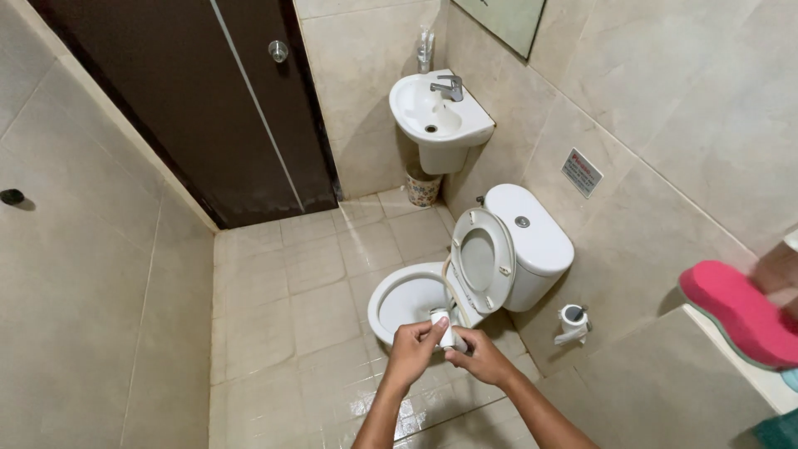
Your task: The person uses a handheld bidet sprayer to clean the inside of a toilet bowl. They direct the water stream around the bowl and then rinse the sprayer nozzle under the sink faucet.
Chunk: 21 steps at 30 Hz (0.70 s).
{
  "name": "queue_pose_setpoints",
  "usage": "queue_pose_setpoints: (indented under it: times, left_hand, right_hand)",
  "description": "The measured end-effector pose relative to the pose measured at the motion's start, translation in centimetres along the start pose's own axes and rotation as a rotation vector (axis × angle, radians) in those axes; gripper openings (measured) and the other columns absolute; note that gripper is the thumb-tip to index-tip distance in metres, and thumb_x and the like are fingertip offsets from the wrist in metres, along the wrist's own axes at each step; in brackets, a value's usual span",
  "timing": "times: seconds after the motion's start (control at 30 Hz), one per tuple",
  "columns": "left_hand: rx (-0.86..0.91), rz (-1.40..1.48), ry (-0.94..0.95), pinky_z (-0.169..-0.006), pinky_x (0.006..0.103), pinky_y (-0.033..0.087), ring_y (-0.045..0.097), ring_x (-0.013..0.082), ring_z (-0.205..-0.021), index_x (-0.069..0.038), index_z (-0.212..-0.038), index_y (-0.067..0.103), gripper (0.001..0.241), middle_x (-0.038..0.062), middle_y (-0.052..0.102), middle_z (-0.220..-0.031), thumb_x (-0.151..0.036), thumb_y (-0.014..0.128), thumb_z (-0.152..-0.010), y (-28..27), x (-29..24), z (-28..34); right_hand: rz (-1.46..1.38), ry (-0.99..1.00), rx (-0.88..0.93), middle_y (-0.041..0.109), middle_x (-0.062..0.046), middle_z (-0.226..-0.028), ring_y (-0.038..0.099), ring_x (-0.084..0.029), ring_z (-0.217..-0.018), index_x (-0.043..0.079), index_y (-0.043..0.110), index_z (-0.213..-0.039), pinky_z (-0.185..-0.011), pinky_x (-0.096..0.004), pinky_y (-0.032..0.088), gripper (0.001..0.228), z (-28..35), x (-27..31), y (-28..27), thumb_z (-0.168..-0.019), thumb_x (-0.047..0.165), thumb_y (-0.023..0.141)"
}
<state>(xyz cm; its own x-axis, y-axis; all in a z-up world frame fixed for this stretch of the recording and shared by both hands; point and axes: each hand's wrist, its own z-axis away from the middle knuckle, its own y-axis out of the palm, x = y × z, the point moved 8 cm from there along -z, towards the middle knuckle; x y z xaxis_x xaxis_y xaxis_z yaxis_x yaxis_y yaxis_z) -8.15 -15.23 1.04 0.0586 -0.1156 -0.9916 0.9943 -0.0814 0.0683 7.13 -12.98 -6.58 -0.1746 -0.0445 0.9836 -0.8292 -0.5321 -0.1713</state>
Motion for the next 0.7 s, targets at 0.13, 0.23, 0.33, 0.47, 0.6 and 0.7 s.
queue_pose_setpoints:
  times: [0.13, 0.23, 0.33, 0.47, 0.6, 0.7]
  left_hand:
    - [-0.176, -0.283, 0.021, -0.058, 0.0286, 0.046, 0.051, 0.0045, -0.064, 0.004, -0.099, 0.08, 0.038, 0.013, 0.07, -0.067, -0.033, 0.07, -0.097, -2.3, -1.8, 3.3]
    - [-0.173, -0.301, -0.013, -0.06, 0.0298, 0.051, 0.058, 0.0056, -0.064, 0.0, -0.111, 0.079, 0.036, 0.013, 0.077, -0.072, -0.03, 0.072, -0.093, -3.1, 0.1, 4.1]
    - [-0.005, -0.335, 0.089, -0.069, 0.0305, 0.057, 0.073, 0.0092, -0.074, 0.004, -0.124, 0.068, 0.046, 0.016, 0.08, -0.086, -0.026, 0.075, -0.09, -1.6, 2.7, 4.9]
    - [-0.023, -0.373, -0.033, -0.075, 0.0341, 0.06, 0.078, 0.0175, -0.082, 0.004, -0.144, 0.048, 0.064, 0.024, 0.075, -0.104, -0.025, 0.071, -0.092, -0.8, 4.1, 5.6]
    - [-0.038, -0.358, 0.016, -0.084, 0.0328, 0.058, 0.077, 0.0195, -0.095, 0.005, -0.143, 0.05, 0.064, 0.026, 0.074, -0.11, -0.025, 0.073, -0.092, -0.7, 5.1, 5.2]
    - [0.001, -0.333, 0.003, -0.087, 0.032, 0.057, 0.078, 0.022, -0.101, 0.004, -0.145, 0.046, 0.065, 0.026, 0.075, -0.111, -0.025, 0.07, -0.093, -0.4, 4.1, 5.2]
  right_hand:
    - [0.132, -0.129, -0.115, 0.065, 0.0, -0.083, 0.056, -0.01, -0.079, 0.0, 0.067, -0.102, -0.07, -0.031, 0.05, 0.041, 2.0, 1.9, 2.8, -0.094, 0.04, 0.076]
    - [0.229, 0.052, -0.208, 0.063, -0.002, -0.074, 0.054, -0.011, -0.069, 0.002, 0.07, -0.102, -0.062, -0.033, 0.048, 0.035, 3.2, 0.1, 4.2, -0.091, 0.035, 0.075]
    - [0.232, 0.095, -0.319, 0.065, -0.003, -0.075, 0.053, -0.011, -0.068, 0.003, 0.07, -0.103, -0.062, -0.033, 0.05, 0.03, 4.5, -0.8, 5.2, -0.092, 0.031, 0.071]
    - [0.206, 0.199, -0.41, 0.07, -0.007, -0.075, 0.056, -0.013, -0.068, 0.004, 0.069, -0.106, -0.064, -0.035, 0.051, 0.027, 5.6, -2.1, 5.4, -0.093, 0.028, 0.069]
    - [0.279, 0.198, -0.46, 0.073, -0.011, -0.079, 0.062, -0.016, -0.07, 0.003, 0.068, -0.103, -0.069, -0.036, 0.053, 0.027, 6.0, -2.8, 5.1, -0.092, 0.027, 0.07]
    - [0.286, 0.178, -0.52, 0.074, -0.013, -0.081, 0.065, -0.018, -0.072, 0.002, 0.069, -0.102, -0.071, -0.037, 0.054, 0.027, 5.9, -3.2, 4.8, -0.093, 0.027, 0.07]
